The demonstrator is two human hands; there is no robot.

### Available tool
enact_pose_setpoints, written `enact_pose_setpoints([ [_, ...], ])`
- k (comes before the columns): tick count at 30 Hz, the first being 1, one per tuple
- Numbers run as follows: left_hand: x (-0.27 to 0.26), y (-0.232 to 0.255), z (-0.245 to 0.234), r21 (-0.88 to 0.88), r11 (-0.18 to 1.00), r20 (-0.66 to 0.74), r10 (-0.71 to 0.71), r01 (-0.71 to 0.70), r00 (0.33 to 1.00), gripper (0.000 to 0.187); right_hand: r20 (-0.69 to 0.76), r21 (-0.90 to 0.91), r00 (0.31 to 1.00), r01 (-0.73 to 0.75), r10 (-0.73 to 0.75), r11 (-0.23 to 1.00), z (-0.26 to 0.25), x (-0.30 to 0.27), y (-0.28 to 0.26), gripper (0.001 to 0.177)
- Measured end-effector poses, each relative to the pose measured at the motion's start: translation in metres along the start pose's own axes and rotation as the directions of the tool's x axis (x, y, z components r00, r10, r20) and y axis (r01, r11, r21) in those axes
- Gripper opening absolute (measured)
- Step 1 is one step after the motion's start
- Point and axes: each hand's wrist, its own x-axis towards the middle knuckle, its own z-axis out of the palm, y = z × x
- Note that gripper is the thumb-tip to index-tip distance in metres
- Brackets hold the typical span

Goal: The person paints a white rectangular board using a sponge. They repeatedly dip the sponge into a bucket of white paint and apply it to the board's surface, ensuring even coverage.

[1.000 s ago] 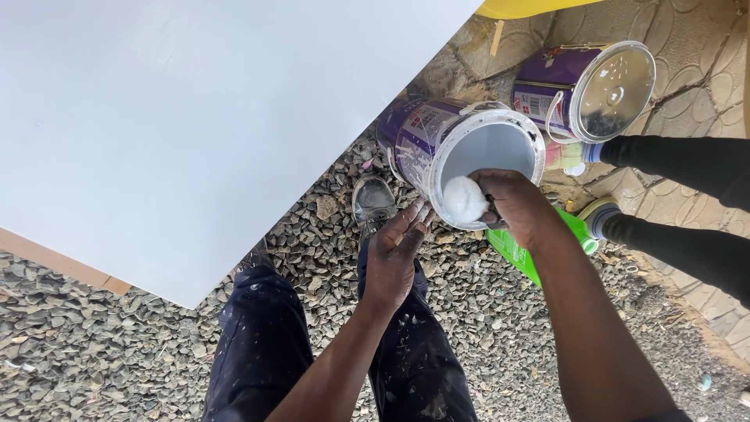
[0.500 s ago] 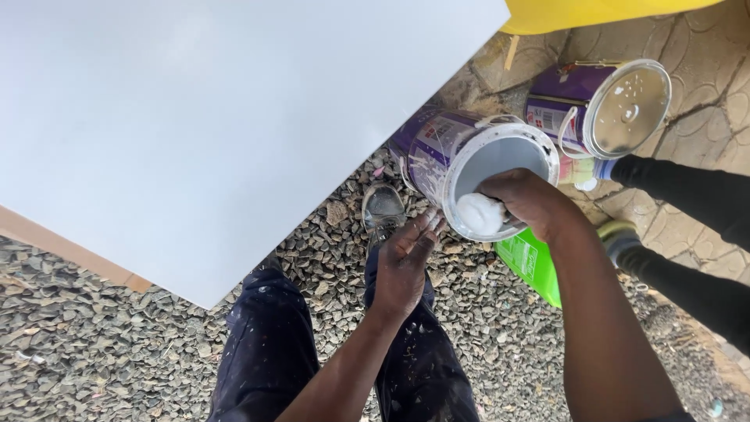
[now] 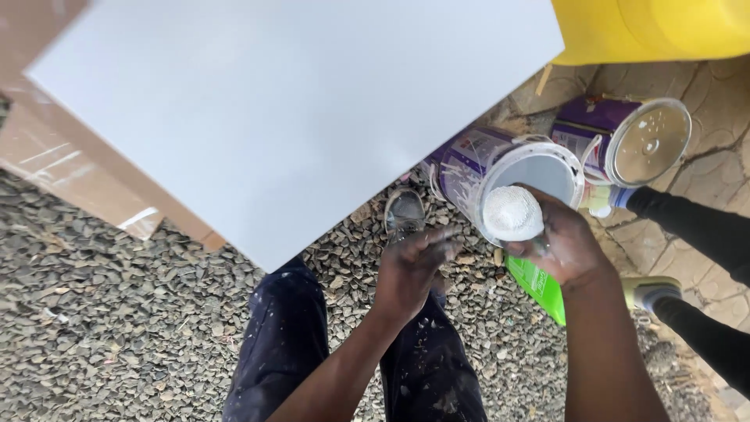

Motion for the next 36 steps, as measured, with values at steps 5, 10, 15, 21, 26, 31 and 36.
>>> enact_pose_setpoints([
  [5,-0.043,0.043,-0.036,0.192,0.981,-0.023,0.038,-0.033,0.999,0.014,0.236,0.200,0.970,0.018,-0.066,0.980,0.045,-0.016,0.013,0.047],
  [10,-0.064,0.143,-0.077,0.324,0.809,0.085,0.491,-0.490,0.867,0.035,0.252,0.325,0.965,-0.013,-0.074,0.946,0.094,-0.022,0.020,0.072],
  [15,-0.022,0.241,-0.150,0.888,0.439,-0.227,0.679,-0.138,0.698,0.026,0.294,0.340,0.943,0.048,-0.155,0.939,0.135,-0.026,0.007,0.077],
  [21,0.016,0.299,-0.186,0.614,0.789,-0.499,0.370,0.018,0.784,0.044,0.074,0.354,0.985,0.121,-0.157,0.927,0.140,-0.016,0.000,0.076],
  [26,0.031,0.294,-0.204,0.580,0.814,-0.456,0.368,-0.044,0.810,0.046,-0.250,0.115,0.940,0.266,-0.231,0.957,0.166,-0.016,-0.019,0.048],
  [31,0.037,0.294,-0.214,0.468,0.883,-0.451,0.282,-0.045,0.847,0.032,-0.262,-0.357,0.806,0.430,-0.531,0.829,0.186,-0.017,-0.016,0.035],
  [36,0.039,0.301,-0.205,0.431,0.901,-0.556,0.218,0.054,0.802,0.035,0.450,-0.828,0.498,0.544,-0.741,-0.137,0.204,0.002,0.001,0.020],
])
